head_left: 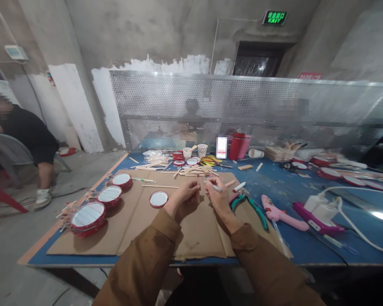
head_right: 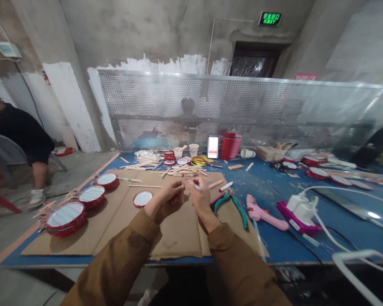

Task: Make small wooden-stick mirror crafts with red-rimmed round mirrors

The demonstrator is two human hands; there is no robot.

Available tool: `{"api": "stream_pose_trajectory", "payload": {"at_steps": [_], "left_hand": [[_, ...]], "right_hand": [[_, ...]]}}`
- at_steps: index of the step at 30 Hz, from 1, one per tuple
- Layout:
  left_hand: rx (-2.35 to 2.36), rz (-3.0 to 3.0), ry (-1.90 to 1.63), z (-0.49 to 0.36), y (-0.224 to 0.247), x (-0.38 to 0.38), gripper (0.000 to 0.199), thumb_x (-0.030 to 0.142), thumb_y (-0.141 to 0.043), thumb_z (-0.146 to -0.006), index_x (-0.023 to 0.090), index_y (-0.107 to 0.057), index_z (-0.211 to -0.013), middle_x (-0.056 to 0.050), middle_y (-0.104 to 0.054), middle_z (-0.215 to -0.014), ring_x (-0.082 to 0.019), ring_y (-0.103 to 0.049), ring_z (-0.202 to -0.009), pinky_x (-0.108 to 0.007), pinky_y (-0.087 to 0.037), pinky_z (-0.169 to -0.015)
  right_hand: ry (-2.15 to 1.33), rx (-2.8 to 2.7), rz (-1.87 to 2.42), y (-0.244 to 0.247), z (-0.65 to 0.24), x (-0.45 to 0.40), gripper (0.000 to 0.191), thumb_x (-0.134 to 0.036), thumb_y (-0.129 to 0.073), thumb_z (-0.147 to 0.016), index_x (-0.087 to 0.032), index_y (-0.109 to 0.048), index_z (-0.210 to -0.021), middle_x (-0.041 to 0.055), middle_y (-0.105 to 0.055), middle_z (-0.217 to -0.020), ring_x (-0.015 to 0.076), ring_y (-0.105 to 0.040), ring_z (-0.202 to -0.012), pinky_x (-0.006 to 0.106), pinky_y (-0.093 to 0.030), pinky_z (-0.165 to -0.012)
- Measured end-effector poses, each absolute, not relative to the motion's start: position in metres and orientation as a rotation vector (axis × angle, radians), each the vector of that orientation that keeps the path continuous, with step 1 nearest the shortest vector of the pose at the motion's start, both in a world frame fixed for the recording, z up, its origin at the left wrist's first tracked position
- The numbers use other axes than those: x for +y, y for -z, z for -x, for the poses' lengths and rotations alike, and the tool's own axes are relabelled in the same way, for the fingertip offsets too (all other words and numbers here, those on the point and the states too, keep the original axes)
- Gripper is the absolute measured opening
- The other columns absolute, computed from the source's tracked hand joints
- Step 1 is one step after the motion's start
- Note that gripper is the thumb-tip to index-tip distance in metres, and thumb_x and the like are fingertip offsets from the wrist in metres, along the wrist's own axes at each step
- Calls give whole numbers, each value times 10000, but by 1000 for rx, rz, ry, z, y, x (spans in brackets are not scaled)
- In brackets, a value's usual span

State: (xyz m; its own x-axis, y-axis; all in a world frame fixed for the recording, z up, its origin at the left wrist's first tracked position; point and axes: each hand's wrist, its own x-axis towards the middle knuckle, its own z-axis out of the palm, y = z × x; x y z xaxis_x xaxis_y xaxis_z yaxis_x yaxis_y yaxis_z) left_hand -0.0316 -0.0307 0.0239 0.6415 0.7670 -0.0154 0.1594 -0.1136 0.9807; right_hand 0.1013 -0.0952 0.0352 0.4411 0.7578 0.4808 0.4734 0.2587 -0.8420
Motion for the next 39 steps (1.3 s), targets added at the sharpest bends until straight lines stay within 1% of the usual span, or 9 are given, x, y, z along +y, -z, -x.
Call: {"api": "stream_pose_trajectory", "payload": {"at_steps": [3, 7, 12, 17, 22, 27, 32, 35, 39], "left_hand": [[778, -1656, -630, 32, -24, -31, 259, 425, -519, -888, 182, -483, -807, 88, -463, -476, -54, -420, -323, -155, -304, -360], [757, -1656, -652, 32, -24, -31, 224, 394, -529, -882, 175, -507, -843, 78, -485, -479, -66, -432, -320, -169, -311, -354], [735, -1617, -656, 32, -25, -31, 247, 412, -553, -869, 169, -524, -831, 73, -475, -468, -74, -432, -316, -180, -312, -345], [725, -1620, -657, 32, -24, -31, 250, 414, -556, -872, 167, -535, -841, 77, -472, -467, -69, -425, -313, -176, -301, -337], [734, -1605, -654, 32, -24, -31, 261, 422, -560, -876, 174, -513, -808, 78, -479, -460, -61, -419, -307, -162, -287, -333], [754, -1609, -649, 32, -24, -31, 262, 418, -565, -878, 181, -491, -792, 78, -483, -468, -59, -420, -310, -162, -294, -341], [727, -1611, -639, 31, -26, -32, 248, 402, -550, -880, 171, -514, -798, 64, -483, -474, -71, -422, -317, -189, -308, -353], [716, -1621, -630, 32, -25, -30, 277, 426, -561, -867, 167, -514, -777, 58, -491, -485, -67, -415, -317, -192, -309, -361], [705, -1637, -644, 33, -21, -29, 282, 446, -554, -867, 172, -510, -820, 67, -503, -513, -56, -427, -323, -167, -312, -359]], "right_hand": [[-273, -1229, 1337, -40, -99, -98, 217, -429, -521, -785, -215, -558, -786, -15, -607, -569, 158, -574, -502, 277, -454, -544], [-307, -1301, 1293, -45, -95, -102, 231, -437, -526, -793, -209, -555, -770, -19, -585, -534, 148, -542, -470, 272, -444, -525], [-334, -1325, 1271, -44, -94, -102, 233, -438, -553, -801, -208, -562, -768, -12, -595, -531, 152, -570, -504, 271, -472, -550], [-357, -1321, 1279, -40, -94, -100, 246, -450, -551, -816, -204, -567, -806, -15, -596, -534, 137, -535, -455, 246, -427, -458], [-338, -1300, 1275, -38, -96, -99, 225, -432, -541, -813, -208, -560, -799, -20, -582, -533, 131, -528, -452, 231, -412, -425], [-365, -1218, 1258, -39, -95, -99, 236, -447, -535, -799, -214, -529, -769, -19, -581, -571, 130, -535, -475, 230, -425, -430], [-399, -1266, 1246, -41, -93, -101, 224, -440, -547, -788, -217, -547, -765, -21, -565, -519, 151, -537, -472, 250, -421, -440], [-365, -1252, 1267, -41, -93, -101, 214, -431, -539, -790, -220, -537, -758, -25, -562, -527, 147, -535, -474, 254, -429, -463], [-342, -1223, 1265, -43, -95, -101, 215, -429, -518, -800, -219, -525, -756, -21, -579, -557, 145, -542, -489, 272, -458, -524]]}}
